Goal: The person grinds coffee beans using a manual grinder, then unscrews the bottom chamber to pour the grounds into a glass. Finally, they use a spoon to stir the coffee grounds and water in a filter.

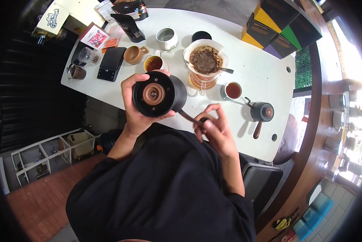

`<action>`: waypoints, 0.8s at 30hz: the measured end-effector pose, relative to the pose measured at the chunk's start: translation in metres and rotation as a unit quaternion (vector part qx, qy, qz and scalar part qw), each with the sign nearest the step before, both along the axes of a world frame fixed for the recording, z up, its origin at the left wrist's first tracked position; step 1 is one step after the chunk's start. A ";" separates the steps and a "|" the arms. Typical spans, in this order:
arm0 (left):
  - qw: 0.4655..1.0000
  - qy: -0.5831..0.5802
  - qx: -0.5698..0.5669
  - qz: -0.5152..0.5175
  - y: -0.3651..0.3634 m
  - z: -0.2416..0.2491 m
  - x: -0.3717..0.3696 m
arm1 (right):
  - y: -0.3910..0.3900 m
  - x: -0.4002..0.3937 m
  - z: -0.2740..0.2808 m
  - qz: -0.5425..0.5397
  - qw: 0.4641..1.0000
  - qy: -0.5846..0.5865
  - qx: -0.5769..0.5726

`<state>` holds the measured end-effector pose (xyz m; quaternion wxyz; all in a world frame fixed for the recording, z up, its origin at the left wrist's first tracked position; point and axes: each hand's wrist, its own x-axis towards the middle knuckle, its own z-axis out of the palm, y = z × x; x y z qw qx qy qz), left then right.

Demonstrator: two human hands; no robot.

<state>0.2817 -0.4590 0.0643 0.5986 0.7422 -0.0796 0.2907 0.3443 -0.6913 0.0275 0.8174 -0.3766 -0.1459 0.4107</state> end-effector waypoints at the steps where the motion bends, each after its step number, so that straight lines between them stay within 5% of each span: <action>1: 1.000 0.001 -0.002 -0.007 -0.002 0.002 0.002 | -0.002 0.005 -0.002 -0.038 0.999 -0.001 0.019; 3: 0.993 -0.072 -0.032 -0.085 -0.007 0.006 0.004 | -0.003 0.013 -0.002 -0.098 0.994 0.007 0.038; 11: 0.984 -0.016 -0.045 -0.172 -0.025 0.010 -0.006 | 0.002 0.027 -0.009 -0.136 0.987 0.023 0.077; 24: 0.975 -0.042 -0.041 -0.214 -0.038 -0.001 -0.011 | 0.038 0.030 -0.022 -0.099 0.991 0.075 0.053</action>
